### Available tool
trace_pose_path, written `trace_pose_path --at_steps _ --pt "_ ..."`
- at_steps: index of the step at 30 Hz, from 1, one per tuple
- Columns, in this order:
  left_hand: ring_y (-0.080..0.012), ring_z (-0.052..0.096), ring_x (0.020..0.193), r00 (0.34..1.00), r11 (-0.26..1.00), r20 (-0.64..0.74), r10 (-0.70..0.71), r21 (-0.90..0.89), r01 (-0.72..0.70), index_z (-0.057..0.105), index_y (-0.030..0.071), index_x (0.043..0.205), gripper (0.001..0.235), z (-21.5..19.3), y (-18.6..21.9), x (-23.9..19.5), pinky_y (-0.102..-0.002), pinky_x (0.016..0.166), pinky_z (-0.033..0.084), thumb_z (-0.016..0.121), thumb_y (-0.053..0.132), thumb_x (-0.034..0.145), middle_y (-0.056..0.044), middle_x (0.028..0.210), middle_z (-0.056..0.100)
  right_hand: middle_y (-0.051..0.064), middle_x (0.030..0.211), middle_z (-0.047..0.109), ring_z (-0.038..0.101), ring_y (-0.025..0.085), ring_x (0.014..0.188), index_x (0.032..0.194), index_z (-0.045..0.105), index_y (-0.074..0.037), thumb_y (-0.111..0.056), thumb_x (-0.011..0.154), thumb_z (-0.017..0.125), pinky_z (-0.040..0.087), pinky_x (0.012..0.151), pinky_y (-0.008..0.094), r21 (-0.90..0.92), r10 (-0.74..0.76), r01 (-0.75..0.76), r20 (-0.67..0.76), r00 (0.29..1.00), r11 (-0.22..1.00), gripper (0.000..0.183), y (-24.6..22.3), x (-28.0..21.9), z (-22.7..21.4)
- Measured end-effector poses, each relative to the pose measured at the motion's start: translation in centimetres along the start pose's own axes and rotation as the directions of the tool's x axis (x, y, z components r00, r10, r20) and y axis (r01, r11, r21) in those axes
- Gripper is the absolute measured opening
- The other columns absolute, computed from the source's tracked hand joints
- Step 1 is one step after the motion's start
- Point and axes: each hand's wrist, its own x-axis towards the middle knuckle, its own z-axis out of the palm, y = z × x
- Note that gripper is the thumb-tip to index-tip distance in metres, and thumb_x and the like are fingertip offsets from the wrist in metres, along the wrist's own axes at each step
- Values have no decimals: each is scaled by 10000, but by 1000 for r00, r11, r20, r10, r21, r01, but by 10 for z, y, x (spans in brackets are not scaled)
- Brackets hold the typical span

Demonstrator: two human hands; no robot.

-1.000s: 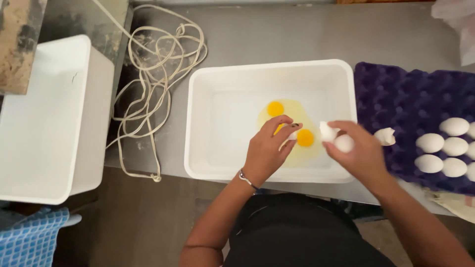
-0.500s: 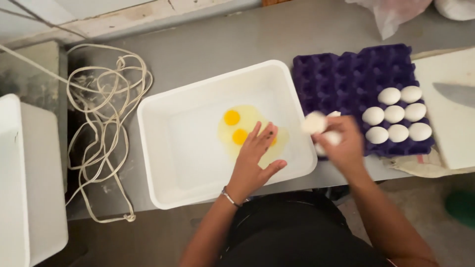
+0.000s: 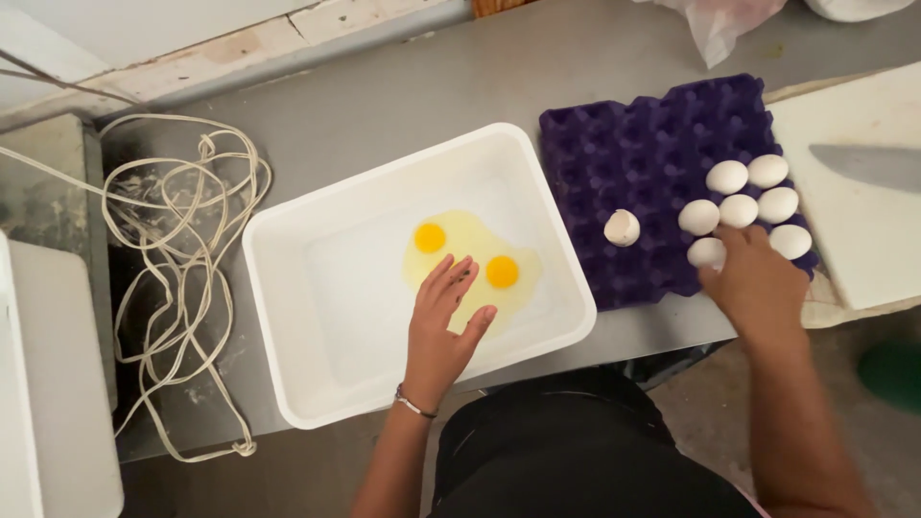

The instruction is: Cracking a tray of eggs into a plastic container at a steady, efficient pace.

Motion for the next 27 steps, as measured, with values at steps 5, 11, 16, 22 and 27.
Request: trace_pose_path --at_steps 5,11,16,22,27 --pt "-302 507 1433 999 1000 -35 -3 -7 3 616 92 1386 450 -5 0 1 -458 1178 447 696 274 982 -73 1422 638 54 1377 550 722 382 985 1502 507 -337 -307 876 629 575 679 511 -74 -60 69 117 991 995 639 6 2 -4" --pt "-290 533 1406 998 999 -57 -7 -36 5 638 87 1352 415 -10 -2 4 -450 1177 446 698 264 982 -72 1388 654 22 1302 656 756 354 941 1419 614 -303 -336 838 658 562 533 482 -183 -182 163 -92 979 969 584 27 13 24" --pt "-236 619 1272 997 995 -64 -46 -87 41 694 78 1242 329 6 -5 0 -410 1137 476 703 261 969 -66 1319 681 9 1403 684 643 362 1191 1404 701 -250 -363 763 717 503 876 515 232 -46 70 -110 993 970 651 13 -3 2" --pt "-250 632 1303 918 610 343 -201 -689 391 486 122 1486 532 36 5 -1 -359 1068 558 659 183 987 -57 1538 523 14 1232 722 642 176 1100 1286 693 -164 -115 712 786 448 984 308 745 -472 416 -155 868 521 583 -106 -36 13" --pt "-238 674 1128 880 244 180 -439 -919 309 499 17 1502 581 31 -16 -10 -426 968 602 715 110 970 -128 1336 584 173 1271 598 659 265 866 1413 557 -6 -65 973 513 584 579 385 990 -574 -116 144 806 86 445 -166 -48 15"
